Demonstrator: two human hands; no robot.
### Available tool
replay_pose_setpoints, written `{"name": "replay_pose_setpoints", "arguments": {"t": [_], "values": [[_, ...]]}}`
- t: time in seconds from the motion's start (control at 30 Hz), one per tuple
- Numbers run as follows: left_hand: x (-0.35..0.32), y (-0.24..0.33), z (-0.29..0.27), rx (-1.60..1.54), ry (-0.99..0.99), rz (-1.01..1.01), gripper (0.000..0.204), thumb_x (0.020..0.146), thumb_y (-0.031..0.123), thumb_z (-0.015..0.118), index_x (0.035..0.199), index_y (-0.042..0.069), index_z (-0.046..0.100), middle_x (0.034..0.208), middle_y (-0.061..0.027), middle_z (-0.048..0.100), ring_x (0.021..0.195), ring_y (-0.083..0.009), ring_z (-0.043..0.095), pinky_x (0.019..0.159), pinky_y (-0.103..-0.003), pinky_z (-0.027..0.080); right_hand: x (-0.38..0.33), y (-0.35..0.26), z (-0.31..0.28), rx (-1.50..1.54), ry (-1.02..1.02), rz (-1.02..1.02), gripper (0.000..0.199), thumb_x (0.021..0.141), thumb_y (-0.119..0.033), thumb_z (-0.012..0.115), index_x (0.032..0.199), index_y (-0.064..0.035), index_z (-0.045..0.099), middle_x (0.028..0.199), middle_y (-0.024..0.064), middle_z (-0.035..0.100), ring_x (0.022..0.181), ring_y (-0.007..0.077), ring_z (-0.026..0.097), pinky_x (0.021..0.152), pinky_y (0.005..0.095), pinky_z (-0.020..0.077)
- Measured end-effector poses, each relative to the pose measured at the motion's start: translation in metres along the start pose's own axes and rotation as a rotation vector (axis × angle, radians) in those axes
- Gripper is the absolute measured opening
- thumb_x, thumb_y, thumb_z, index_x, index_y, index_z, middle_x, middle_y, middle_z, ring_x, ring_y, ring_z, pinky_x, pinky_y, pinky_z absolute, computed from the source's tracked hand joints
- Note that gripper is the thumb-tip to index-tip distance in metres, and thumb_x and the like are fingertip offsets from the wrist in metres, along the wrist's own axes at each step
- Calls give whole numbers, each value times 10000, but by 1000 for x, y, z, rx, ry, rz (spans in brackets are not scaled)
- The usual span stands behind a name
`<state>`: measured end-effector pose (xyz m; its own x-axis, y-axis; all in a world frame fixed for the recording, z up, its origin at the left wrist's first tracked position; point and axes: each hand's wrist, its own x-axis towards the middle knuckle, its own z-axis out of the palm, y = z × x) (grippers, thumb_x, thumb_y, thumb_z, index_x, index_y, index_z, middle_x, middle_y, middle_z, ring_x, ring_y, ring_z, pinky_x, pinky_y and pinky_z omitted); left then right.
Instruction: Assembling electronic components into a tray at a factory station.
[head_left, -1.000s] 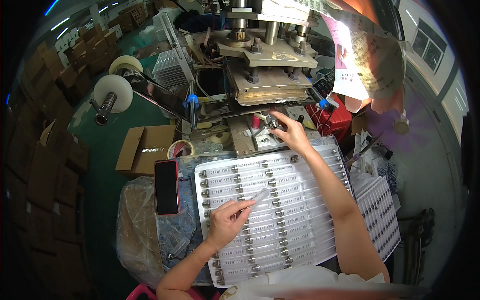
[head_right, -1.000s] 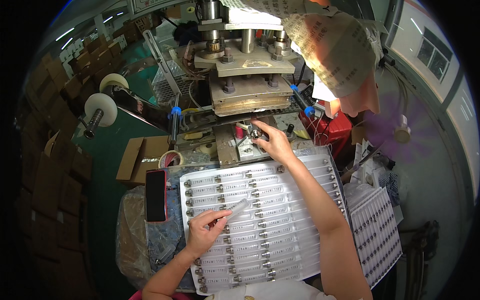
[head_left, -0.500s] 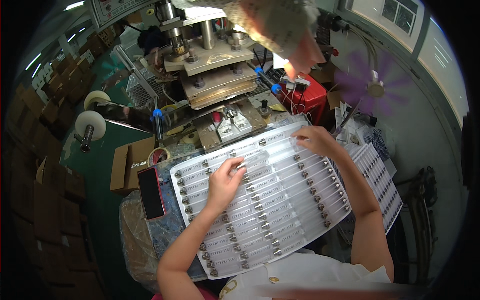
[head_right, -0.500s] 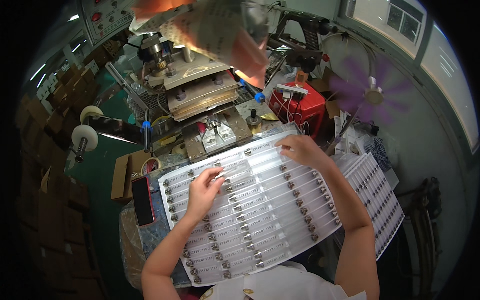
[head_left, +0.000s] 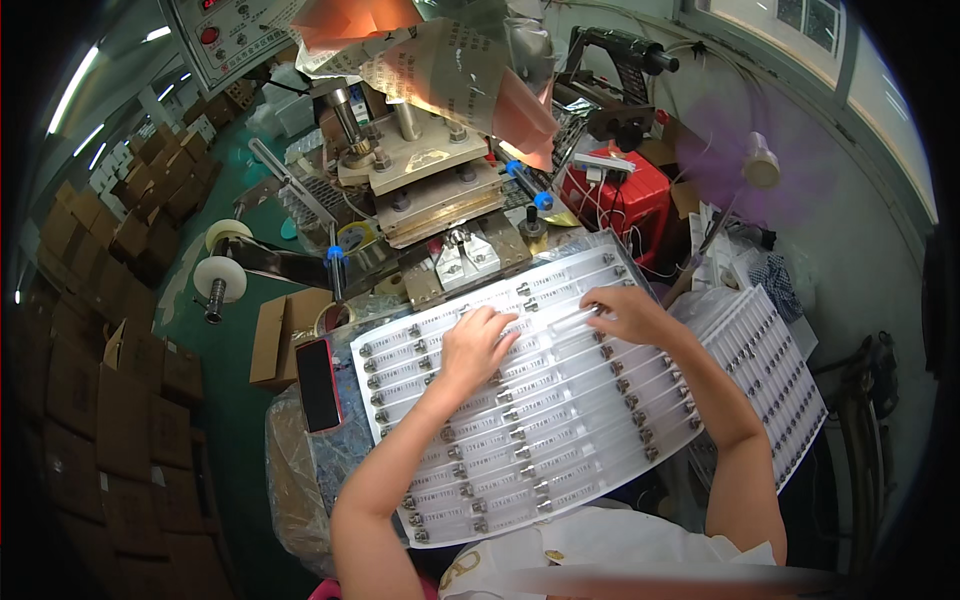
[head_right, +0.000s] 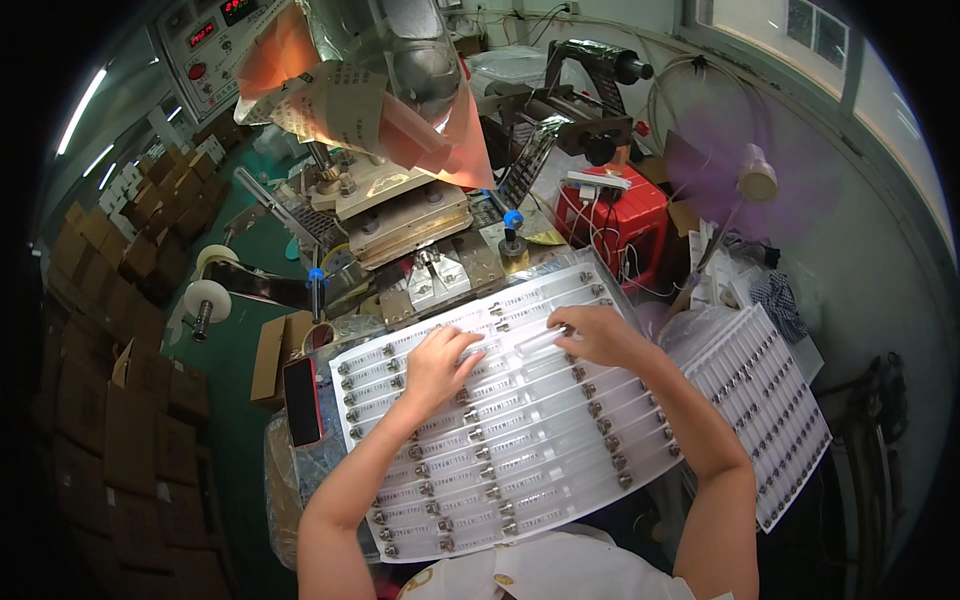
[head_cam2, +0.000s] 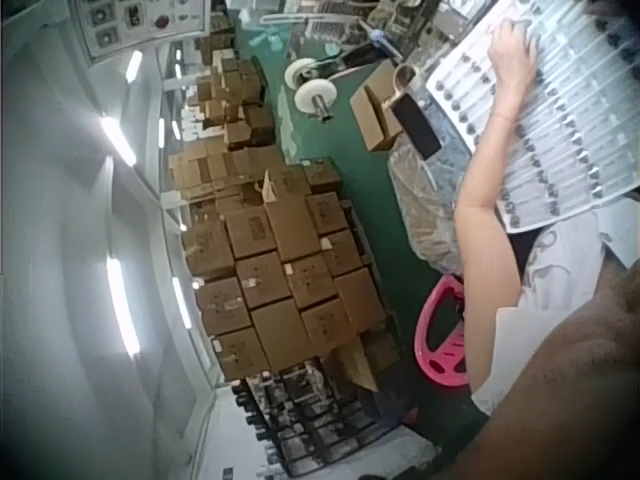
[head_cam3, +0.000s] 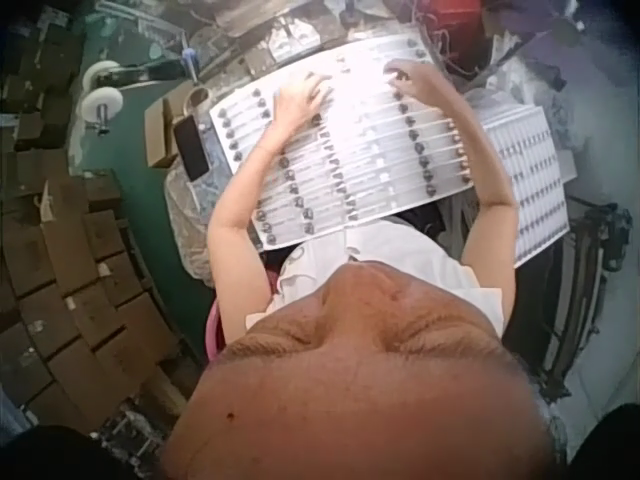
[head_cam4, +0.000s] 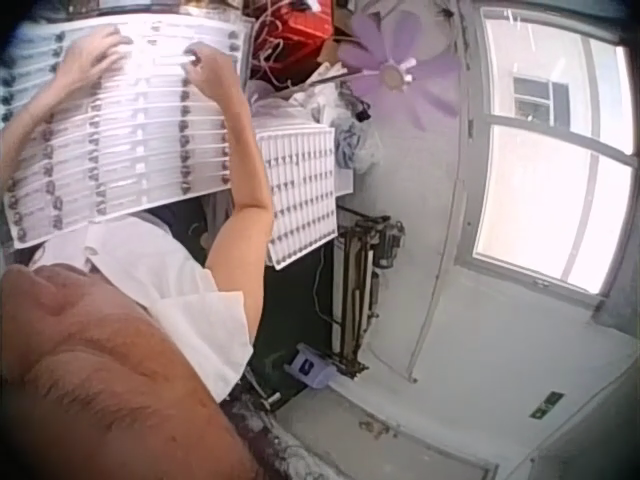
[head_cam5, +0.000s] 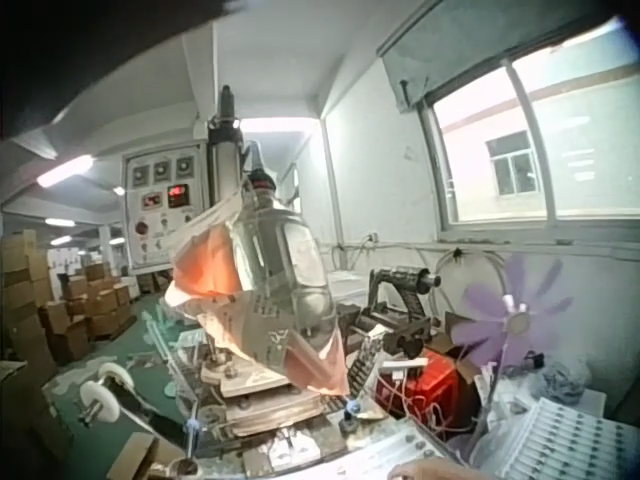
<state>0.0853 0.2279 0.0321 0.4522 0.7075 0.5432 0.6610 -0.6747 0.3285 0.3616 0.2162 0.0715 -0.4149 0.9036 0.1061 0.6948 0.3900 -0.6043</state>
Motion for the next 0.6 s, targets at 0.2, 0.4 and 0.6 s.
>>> {"name": "replay_pose_setpoints", "arguments": {"t": [0.2, 0.4, 0.6], "values": [[9, -34, -41, 165, 57, 58, 245, 820, 203, 674, 1062, 167, 662, 715, -35, 584, 622, -191, 612, 533, -310, 508, 3, 18, -20, 180, 235, -27, 335, 824, 55, 599, 1142, -42, 639, 981, 78, 629, 790, 144, 596, 726, 263, 495], [79, -86, -26, 419, 156, 127, 270, 804, 109, 635, 1073, 137, 622, 690, -53, 564, 632, -239, 611, 585, -343, 508, 63, -22, -9, 260, 302, 155, 342, 866, 31, 585, 1208, 20, 584, 989, 53, 644, 847, 74, 602, 732, 202, 500], [49, -34, -32, 186, 198, 262, 159, 816, 109, 622, 974, 127, 616, 627, -42, 518, 548, -202, 571, 457, -330, 462, 119, -40, 22, 171, 584, -137, 309, 810, -7, 689, 1112, -23, 629, 1008, 67, 666, 845, 124, 641, 730, 252, 523]]}}
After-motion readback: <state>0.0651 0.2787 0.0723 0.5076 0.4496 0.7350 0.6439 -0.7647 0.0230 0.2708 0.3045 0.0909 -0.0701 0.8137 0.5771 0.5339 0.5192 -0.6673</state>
